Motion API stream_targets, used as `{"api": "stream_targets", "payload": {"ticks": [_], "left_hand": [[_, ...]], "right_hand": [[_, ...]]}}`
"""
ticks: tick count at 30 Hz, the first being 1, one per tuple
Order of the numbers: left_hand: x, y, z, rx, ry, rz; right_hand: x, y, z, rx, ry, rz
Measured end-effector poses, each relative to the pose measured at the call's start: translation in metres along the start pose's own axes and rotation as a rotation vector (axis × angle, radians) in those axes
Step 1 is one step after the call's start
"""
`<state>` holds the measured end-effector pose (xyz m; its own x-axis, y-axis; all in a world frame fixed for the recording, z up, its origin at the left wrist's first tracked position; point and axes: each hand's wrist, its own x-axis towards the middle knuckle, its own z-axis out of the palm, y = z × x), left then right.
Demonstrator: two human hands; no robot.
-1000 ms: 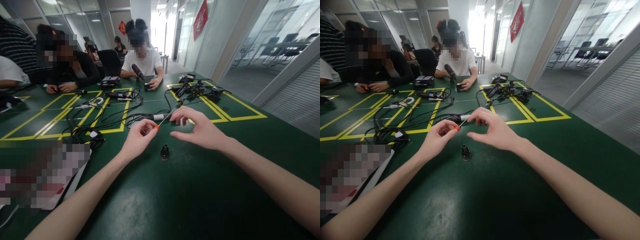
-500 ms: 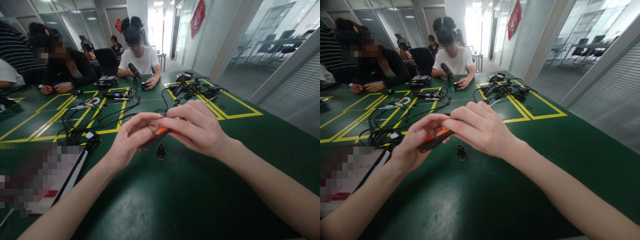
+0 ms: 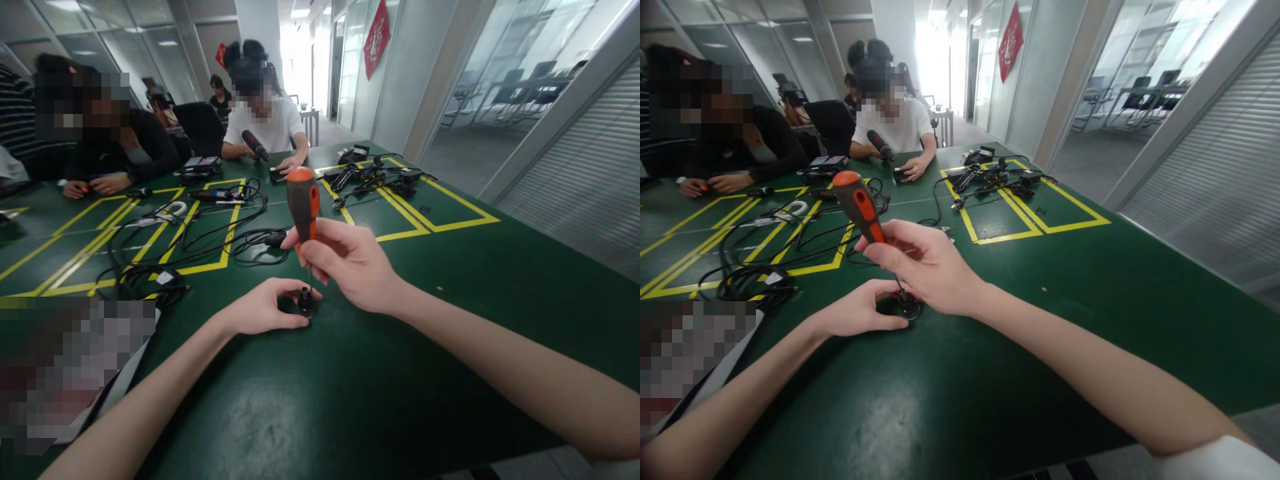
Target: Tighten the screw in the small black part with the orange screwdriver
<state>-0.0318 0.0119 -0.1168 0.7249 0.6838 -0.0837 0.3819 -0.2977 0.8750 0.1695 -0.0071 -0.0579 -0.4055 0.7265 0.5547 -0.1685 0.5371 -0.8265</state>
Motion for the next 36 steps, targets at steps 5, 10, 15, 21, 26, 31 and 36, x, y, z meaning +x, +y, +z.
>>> {"api": "stream_targets", "payload": {"ticks": [5, 10, 15, 21, 26, 31, 36], "left_hand": [[0.002, -0.003, 0.002, 0.04, 0.035, 0.025], [0.002, -0.004, 0.003, 0.043, 0.052, 0.024], [0.002, -0.004, 0.006, 0.027, 0.089, 0.029], [0.002, -0.007, 0.009, 0.057, 0.128, 0.036], [0.002, -0.006, 0.01, 0.057, 0.142, 0.032], [0.002, -0.003, 0.009, 0.078, 0.135, 0.038], [0.001, -0.002, 0.01, 0.121, 0.157, 0.041]], "right_hand": [[-0.005, 0.007, 0.006, -0.03, -0.071, 0.057], [-0.007, 0.017, 0.004, -0.11, -0.074, 0.072], [-0.008, 0.023, 0.001, -0.146, -0.104, 0.068], [-0.009, 0.026, 0.0, -0.183, -0.121, 0.05], [-0.01, 0.026, -0.001, -0.205, -0.123, 0.013], [-0.009, 0.024, -0.002, -0.244, -0.132, 0.039], [-0.01, 0.02, -0.003, -0.333, -0.14, 0.032]]}}
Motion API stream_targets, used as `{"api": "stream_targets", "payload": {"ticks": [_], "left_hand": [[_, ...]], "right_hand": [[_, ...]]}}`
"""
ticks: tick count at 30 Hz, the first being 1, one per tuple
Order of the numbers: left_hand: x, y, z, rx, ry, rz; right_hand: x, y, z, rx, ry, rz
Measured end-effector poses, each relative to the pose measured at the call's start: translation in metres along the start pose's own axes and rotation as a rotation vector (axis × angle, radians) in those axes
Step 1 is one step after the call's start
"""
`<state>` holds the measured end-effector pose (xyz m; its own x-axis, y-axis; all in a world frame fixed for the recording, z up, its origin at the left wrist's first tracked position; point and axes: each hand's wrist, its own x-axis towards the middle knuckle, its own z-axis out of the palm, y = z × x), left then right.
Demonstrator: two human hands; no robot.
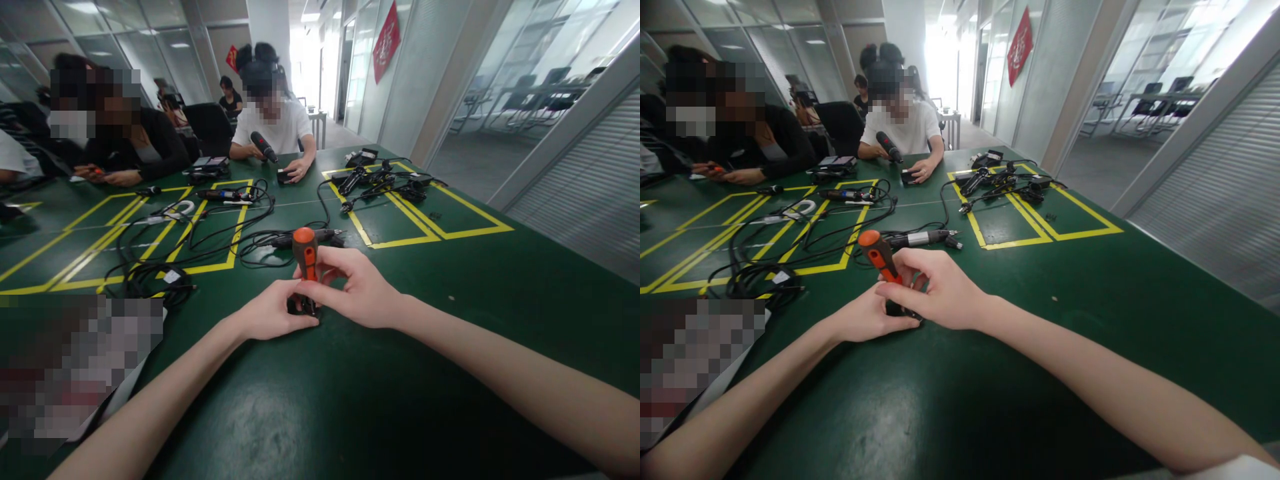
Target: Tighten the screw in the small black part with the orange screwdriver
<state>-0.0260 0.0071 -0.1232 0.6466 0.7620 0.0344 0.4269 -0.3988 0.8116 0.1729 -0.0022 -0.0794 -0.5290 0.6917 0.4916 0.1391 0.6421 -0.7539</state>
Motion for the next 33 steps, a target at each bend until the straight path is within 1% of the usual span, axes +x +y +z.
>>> {"api": "stream_targets", "payload": {"ticks": [3, 11, 15, 18, 22, 25, 27, 30, 33], "left_hand": [[0.0, -0.001, 0.001, 0.018, 0.005, 0.006], [-0.001, 0.0, 0.0, 0.002, -0.017, -0.006], [-0.001, 0.0, 0.001, 0.002, -0.021, -0.002], [-0.001, -0.001, 0.003, -0.062, -0.036, 0.004], [-0.001, -0.001, 0.008, -0.099, -0.023, -0.074], [-0.002, 0.0, 0.01, -0.087, -0.016, -0.074], [-0.002, 0.0, 0.01, -0.094, -0.007, -0.065], [-0.002, 0.001, 0.009, -0.101, 0.004, -0.075], [-0.002, 0.003, 0.009, -0.092, 0.004, -0.067]], "right_hand": [[0.0, -0.003, -0.002, 0.011, -0.014, 0.014], [0.001, -0.01, -0.009, 0.126, -0.081, 0.111], [0.001, -0.012, -0.009, 0.185, -0.05, 0.159], [0.002, -0.014, -0.01, 0.205, -0.037, 0.189], [0.004, -0.018, -0.01, 0.38, -0.072, 0.294], [0.004, -0.02, -0.01, 0.454, -0.09, 0.328], [0.003, -0.02, -0.008, 0.447, -0.056, 0.334], [0.003, -0.019, -0.005, 0.457, 0.024, 0.29], [0.001, -0.018, -0.001, 0.478, 0.038, 0.255]]}}
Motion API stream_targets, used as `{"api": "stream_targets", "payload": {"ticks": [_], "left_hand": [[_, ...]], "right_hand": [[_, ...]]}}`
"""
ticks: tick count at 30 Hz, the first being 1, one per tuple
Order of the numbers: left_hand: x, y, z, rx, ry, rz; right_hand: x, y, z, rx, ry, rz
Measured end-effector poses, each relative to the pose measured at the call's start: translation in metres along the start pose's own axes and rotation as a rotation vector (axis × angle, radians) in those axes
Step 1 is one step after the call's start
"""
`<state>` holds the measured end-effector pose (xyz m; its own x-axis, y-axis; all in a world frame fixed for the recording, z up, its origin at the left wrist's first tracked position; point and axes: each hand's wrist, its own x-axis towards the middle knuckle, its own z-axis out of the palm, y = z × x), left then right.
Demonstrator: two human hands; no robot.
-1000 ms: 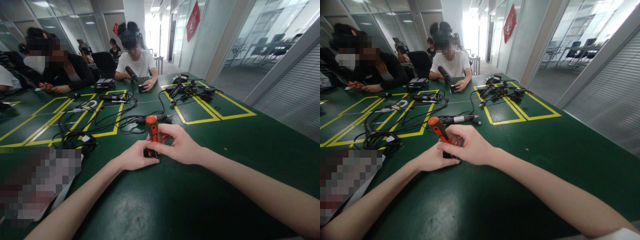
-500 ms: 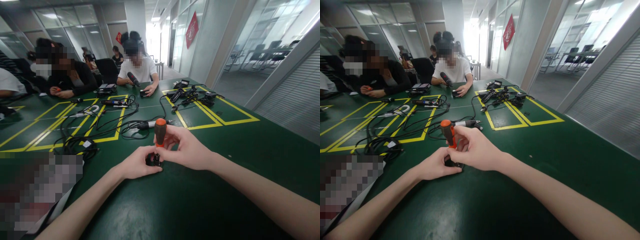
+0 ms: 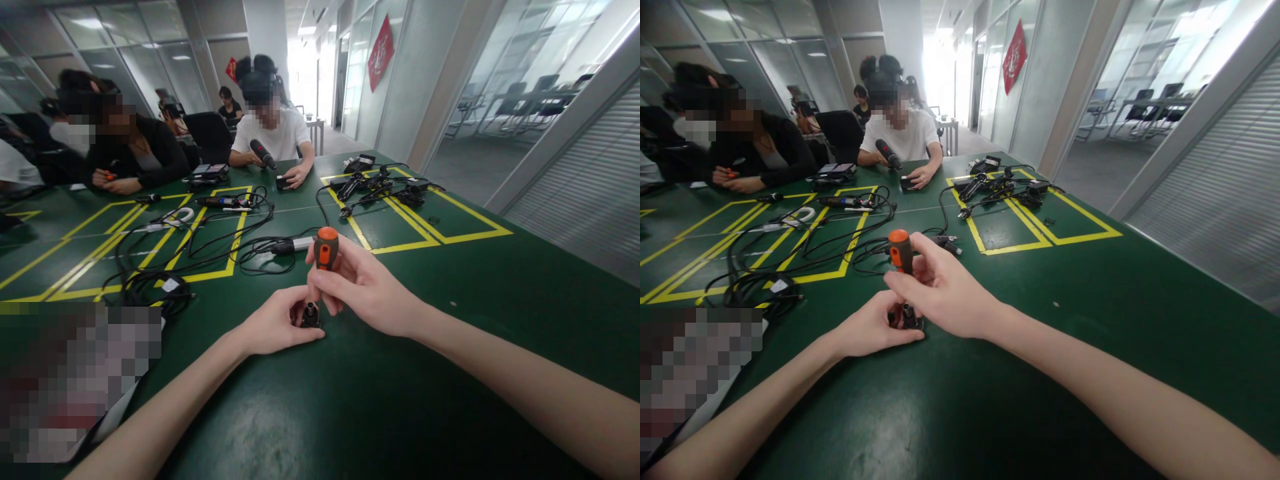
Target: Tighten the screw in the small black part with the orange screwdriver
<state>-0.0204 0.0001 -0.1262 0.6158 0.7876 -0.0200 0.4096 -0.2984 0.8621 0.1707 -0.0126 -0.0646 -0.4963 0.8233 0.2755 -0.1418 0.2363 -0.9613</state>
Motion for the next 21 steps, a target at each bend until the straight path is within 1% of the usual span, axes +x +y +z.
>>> {"api": "stream_targets", "payload": {"ticks": [3, 7, 9, 11, 13, 15, 18, 21], "left_hand": [[0.0, 0.0, 0.001, 0.009, 0.018, 0.006], [0.0, 0.001, 0.003, 0.006, 0.054, 0.001], [0.0, 0.001, 0.0, -0.028, 0.044, -0.014], [0.0, 0.002, -0.004, -0.069, -0.003, -0.043], [-0.001, 0.001, -0.009, -0.099, -0.076, -0.072], [-0.001, -0.001, -0.014, -0.142, -0.124, -0.065], [-0.001, -0.002, -0.019, -0.185, -0.168, -0.054], [0.0, -0.001, -0.022, -0.168, -0.182, -0.074]], "right_hand": [[-0.001, -0.001, 0.002, -0.042, -0.004, -0.045], [-0.001, -0.009, -0.001, -0.21, -0.002, -0.09], [-0.001, -0.012, -0.004, -0.322, 0.004, -0.144], [0.0, -0.013, -0.007, -0.394, 0.014, -0.205], [0.0, -0.012, -0.008, -0.383, 0.023, -0.23], [0.0, -0.01, -0.008, -0.325, 0.032, -0.227], [0.0, -0.008, -0.008, -0.29, 0.016, -0.233], [0.0, -0.008, -0.007, -0.3, -0.005, -0.239]]}}
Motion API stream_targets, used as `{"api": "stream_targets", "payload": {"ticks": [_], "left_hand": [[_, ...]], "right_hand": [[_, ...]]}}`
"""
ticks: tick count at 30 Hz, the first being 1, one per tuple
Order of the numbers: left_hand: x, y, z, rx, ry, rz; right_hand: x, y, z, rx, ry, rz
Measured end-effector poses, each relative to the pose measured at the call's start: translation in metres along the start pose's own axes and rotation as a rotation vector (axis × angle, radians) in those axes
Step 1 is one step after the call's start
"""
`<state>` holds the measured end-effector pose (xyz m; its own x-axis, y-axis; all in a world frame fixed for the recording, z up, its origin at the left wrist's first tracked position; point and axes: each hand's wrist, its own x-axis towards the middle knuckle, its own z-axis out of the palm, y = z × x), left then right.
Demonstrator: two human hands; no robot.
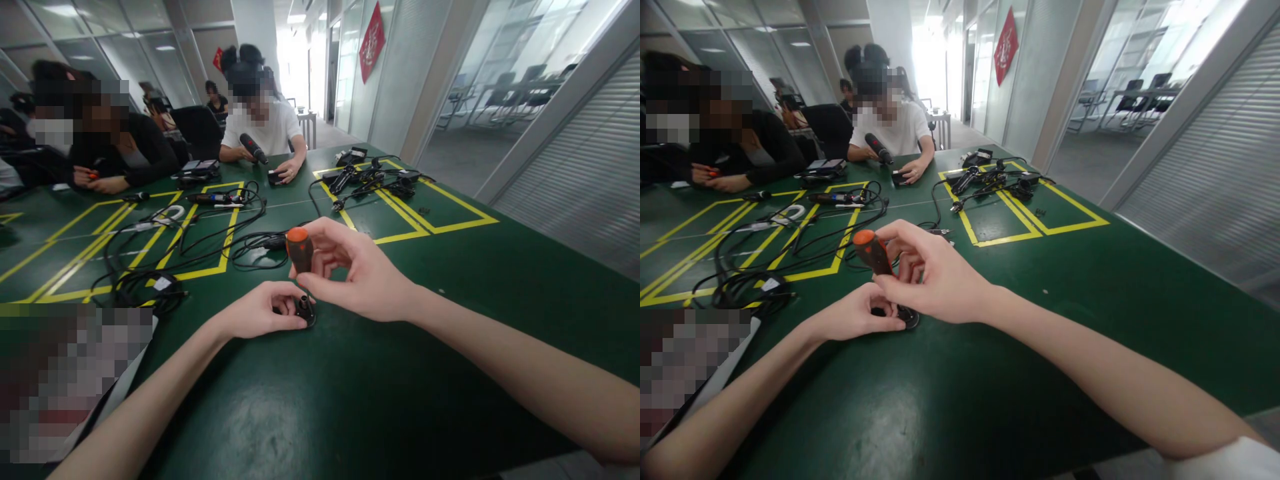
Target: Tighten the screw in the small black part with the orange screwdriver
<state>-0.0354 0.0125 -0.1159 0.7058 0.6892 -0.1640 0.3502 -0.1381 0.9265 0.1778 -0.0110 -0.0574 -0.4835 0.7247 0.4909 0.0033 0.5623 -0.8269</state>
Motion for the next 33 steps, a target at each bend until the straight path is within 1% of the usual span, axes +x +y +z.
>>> {"api": "stream_targets", "payload": {"ticks": [4, 11, 14, 17, 21, 24, 27, 29, 33], "left_hand": [[0.001, 0.001, -0.002, 0.024, -0.008, -0.01], [0.0, -0.004, -0.009, 0.012, -0.043, 0.007], [0.0, -0.005, -0.012, -0.015, -0.057, -0.005], [0.0, -0.007, -0.013, -0.091, -0.079, -0.034], [0.002, -0.012, -0.013, -0.183, -0.051, -0.061], [0.002, -0.014, -0.013, -0.244, -0.032, -0.067], [0.001, -0.014, -0.015, -0.28, -0.038, -0.061], [0.001, -0.014, -0.016, -0.26, -0.048, -0.064], [0.0, -0.013, -0.013, -0.208, -0.035, -0.085]], "right_hand": [[0.0, -0.002, 0.0, 0.021, -0.024, 0.011], [0.002, -0.005, 0.0, 0.045, -0.048, 0.1], [0.002, -0.002, 0.001, 0.129, -0.048, 0.117], [0.001, -0.001, 0.002, 0.197, -0.057, 0.119], [0.0, -0.003, 0.005, 0.164, -0.023, 0.054], [-0.002, -0.003, 0.008, 0.151, 0.006, 0.032], [-0.004, 0.0, 0.01, 0.069, 0.056, 0.015], [-0.004, 0.002, 0.01, 0.0, 0.081, -0.004], [-0.004, 0.0, 0.007, -0.146, 0.026, -0.052]]}}
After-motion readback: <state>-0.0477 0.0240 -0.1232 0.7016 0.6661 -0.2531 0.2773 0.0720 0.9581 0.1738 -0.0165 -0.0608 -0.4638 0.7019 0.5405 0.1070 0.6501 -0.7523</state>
